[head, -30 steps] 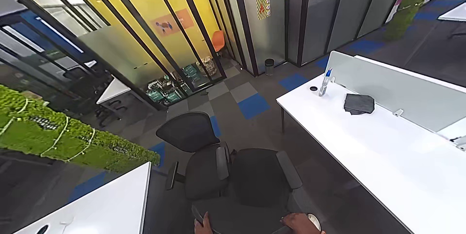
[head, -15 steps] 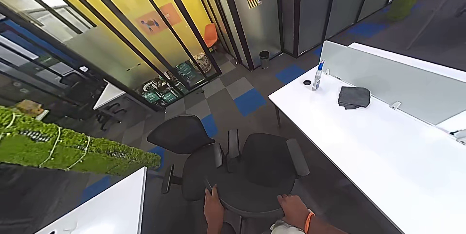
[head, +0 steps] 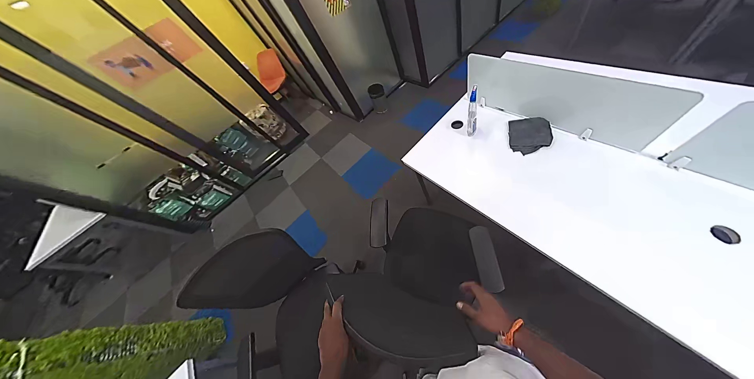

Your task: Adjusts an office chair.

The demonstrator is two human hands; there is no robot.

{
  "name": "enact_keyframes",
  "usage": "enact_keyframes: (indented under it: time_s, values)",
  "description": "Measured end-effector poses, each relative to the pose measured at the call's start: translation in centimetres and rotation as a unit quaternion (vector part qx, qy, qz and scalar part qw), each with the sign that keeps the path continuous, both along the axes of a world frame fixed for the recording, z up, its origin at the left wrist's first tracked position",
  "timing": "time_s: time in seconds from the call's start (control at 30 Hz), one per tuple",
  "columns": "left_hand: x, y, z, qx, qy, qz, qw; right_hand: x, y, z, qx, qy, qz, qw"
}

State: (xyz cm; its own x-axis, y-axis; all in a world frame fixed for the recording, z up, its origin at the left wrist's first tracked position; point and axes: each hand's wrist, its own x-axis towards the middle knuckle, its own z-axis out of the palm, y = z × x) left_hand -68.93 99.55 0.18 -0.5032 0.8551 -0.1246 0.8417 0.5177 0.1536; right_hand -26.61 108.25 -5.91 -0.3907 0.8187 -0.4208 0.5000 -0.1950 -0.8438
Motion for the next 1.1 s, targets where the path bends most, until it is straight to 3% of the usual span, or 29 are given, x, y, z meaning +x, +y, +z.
enact_keyframes:
  time_s: [0.07,0.17,0.3,0.5,0.7,0.77,1.1]
  values:
    - [-2.5,1.3,0.0,0.010,-0.004,-0.042,0.999,0.6,2.1,-3.1,0.023,-0.198,-0.126,0.972]
    - [-5.6,3.6,0.2,0.006,-0.016,-0.104,0.994,0.7,3.4,-8.5,-0.088,-0.329,-0.241,0.909]
    - [-8.5,6.5,0.3,-0.027,-0.012,-0.154,0.988,-2.5,3.0,-12.8,-0.232,-0.317,-0.323,0.861]
    - [-10.1,8.7,0.5,-0.043,-0.007,-0.189,0.981,-5.9,2.4,-13.6,-0.249,-0.342,-0.422,0.802]
    - [-10.1,9.0,0.4,-0.036,-0.004,-0.199,0.979,-7.7,2.9,-13.4,-0.282,-0.297,-0.538,0.736]
    - [-9.9,8.9,0.5,-0.048,0.001,-0.195,0.980,-7.5,3.3,-13.4,-0.289,-0.297,-0.538,0.734]
    - [-7.4,6.8,1.7,-0.111,0.037,-0.167,0.979,-3.8,4.3,-14.1,-0.273,-0.290,-0.451,0.799]
